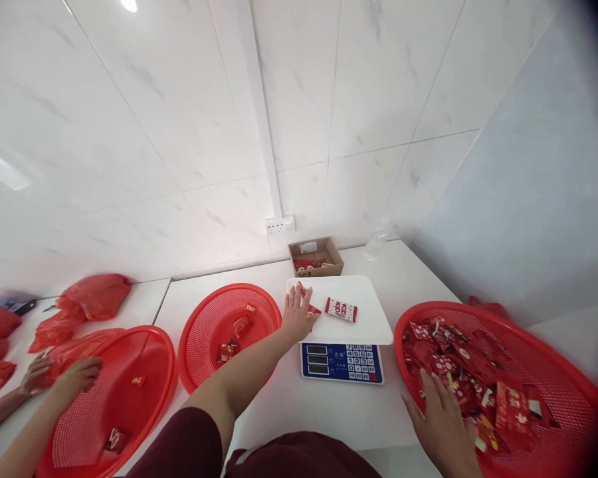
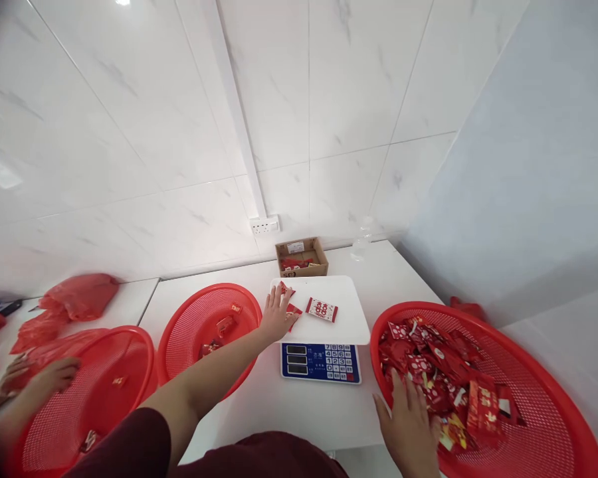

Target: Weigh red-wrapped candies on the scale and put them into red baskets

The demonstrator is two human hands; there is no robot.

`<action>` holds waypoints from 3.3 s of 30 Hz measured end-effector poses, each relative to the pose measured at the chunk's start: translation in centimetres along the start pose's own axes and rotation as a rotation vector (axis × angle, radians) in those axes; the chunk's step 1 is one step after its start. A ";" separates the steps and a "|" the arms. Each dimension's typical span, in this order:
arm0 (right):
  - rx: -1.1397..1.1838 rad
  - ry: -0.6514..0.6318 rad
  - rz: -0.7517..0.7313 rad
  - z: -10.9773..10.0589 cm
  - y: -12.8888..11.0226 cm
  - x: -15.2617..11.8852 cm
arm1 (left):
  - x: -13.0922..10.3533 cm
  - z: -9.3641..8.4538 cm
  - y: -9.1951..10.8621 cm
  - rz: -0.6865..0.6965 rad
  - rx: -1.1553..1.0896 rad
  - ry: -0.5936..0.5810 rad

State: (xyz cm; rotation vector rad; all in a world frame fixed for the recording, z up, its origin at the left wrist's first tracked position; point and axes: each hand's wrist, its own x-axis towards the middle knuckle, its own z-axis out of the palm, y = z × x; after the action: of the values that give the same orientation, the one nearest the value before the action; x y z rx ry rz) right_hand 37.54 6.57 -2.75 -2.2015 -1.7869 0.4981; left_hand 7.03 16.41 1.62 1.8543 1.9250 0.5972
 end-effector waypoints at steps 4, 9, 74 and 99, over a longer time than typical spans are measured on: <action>-0.051 -0.033 0.092 0.3 1.5 -1.0 | 2.7 1.5 -0.5 -0.023 0.177 -0.059; -0.127 -0.018 0.091 0.8 1.5 -1.4 | 4.6 4.1 1.7 0.030 0.249 -0.110; 0.451 -0.546 0.067 -4.7 14.2 11.3 | -9.0 8.2 11.1 -0.041 -0.101 0.042; 1.136 -0.833 0.247 -7.7 3.6 4.9 | -9.3 6.6 14.7 -0.515 -1.037 -0.203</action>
State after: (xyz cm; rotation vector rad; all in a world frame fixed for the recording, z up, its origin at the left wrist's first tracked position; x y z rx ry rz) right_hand 44.89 10.72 2.31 -1.3920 -0.9290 2.0658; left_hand 23.28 7.72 4.34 0.7094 1.4101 0.9296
